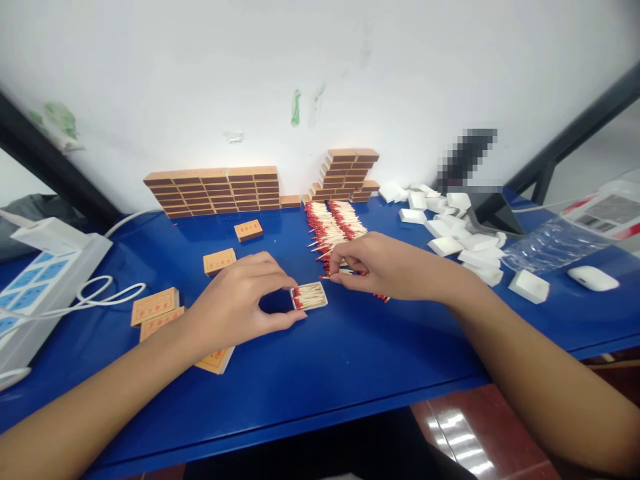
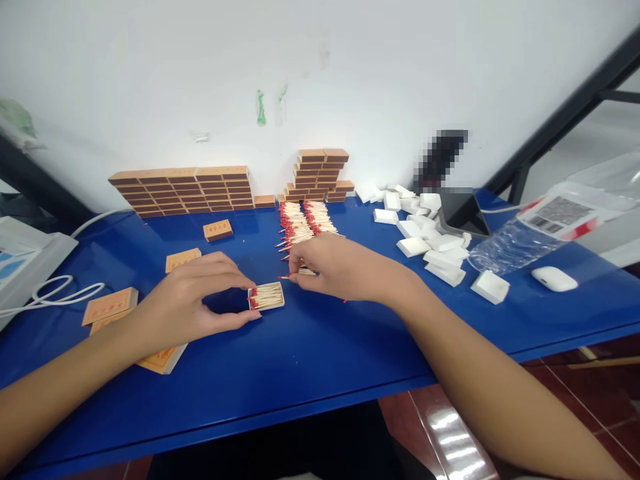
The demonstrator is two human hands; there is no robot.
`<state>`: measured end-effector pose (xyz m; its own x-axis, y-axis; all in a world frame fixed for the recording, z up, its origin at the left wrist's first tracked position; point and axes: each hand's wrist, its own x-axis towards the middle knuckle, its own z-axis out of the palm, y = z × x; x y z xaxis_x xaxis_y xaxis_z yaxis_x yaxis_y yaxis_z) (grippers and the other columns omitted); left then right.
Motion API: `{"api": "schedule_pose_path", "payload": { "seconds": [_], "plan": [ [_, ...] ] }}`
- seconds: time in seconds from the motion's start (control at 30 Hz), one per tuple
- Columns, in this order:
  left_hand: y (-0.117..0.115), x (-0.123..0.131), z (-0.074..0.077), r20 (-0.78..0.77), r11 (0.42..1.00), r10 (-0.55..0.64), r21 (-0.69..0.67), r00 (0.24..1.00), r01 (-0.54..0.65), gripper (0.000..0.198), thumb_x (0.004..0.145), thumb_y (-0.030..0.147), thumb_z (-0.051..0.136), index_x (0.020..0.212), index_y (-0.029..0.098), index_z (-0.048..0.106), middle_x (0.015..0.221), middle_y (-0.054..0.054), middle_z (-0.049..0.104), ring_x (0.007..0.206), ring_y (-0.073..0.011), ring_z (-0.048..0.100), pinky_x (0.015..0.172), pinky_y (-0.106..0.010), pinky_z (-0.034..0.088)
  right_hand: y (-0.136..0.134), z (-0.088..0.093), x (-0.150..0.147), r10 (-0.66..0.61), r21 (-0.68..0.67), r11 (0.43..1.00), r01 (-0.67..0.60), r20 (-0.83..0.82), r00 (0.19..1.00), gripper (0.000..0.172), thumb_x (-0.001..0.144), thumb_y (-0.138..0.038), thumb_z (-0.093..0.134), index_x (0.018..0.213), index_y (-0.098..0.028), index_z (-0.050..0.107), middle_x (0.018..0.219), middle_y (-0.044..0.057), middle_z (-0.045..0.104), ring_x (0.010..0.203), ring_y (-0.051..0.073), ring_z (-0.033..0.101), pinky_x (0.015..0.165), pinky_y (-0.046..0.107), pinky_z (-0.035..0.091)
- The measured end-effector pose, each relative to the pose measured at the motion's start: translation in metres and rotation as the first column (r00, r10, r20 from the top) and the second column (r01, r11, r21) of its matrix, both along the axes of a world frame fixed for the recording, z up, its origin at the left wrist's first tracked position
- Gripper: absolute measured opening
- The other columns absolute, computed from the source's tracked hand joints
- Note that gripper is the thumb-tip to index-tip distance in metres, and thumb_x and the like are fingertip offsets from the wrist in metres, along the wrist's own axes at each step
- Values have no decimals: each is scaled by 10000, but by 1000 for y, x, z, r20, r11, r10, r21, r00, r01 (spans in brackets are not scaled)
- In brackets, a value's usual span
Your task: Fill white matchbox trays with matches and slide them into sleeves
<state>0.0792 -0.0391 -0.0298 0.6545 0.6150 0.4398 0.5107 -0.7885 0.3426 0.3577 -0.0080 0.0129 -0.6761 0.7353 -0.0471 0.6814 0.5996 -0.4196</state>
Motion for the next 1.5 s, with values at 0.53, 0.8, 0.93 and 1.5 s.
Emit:
{"api": "schedule_pose_path", "payload": {
  "seconds": [0.53,0.8,0.93,1.5],
  "plan": [
    [0,1,0,3,1000,-9,-4,1000,9,211,882,362,844,1007,199,793,941,-43,767,887,-205,688,758,-340,553,-14,-11,-21,56,21,998,-54,-92,994,105,983,-263,688,1016,-191,757,732,-34,578,627,111,466,635,270,308],
    [-1,1,2,-6,1000,-11,2,1000,11,201,893,360,832,1006,198,791,936,-46,767,879,-205,689,743,-333,546,-11,-5,-11,55,2,998,-55,-51,997,124,954,-237,673,1033,-211,766,776,-22,624,629,116,490,611,273,305],
    [-1,1,1,-3,1000,-10,1,1000,10,208,892,366,833,1011,200,790,940,-46,766,889,-207,689,754,-336,548,-11,-7,-14,47,4,999,-47,-45,998,108,962,-214,656,1004,-195,754,755,-24,616,631,115,488,617,272,306],
    [0,0,1,-36,1000,-3,-15,999,3,235,903,388,821,1029,191,797,950,-53,769,901,-213,695,768,-350,573,4,-2,6,-53,78,996,42,148,987,154,964,-275,674,845,-202,740,765,19,729,662,157,595,622,297,353]
  ]
}}
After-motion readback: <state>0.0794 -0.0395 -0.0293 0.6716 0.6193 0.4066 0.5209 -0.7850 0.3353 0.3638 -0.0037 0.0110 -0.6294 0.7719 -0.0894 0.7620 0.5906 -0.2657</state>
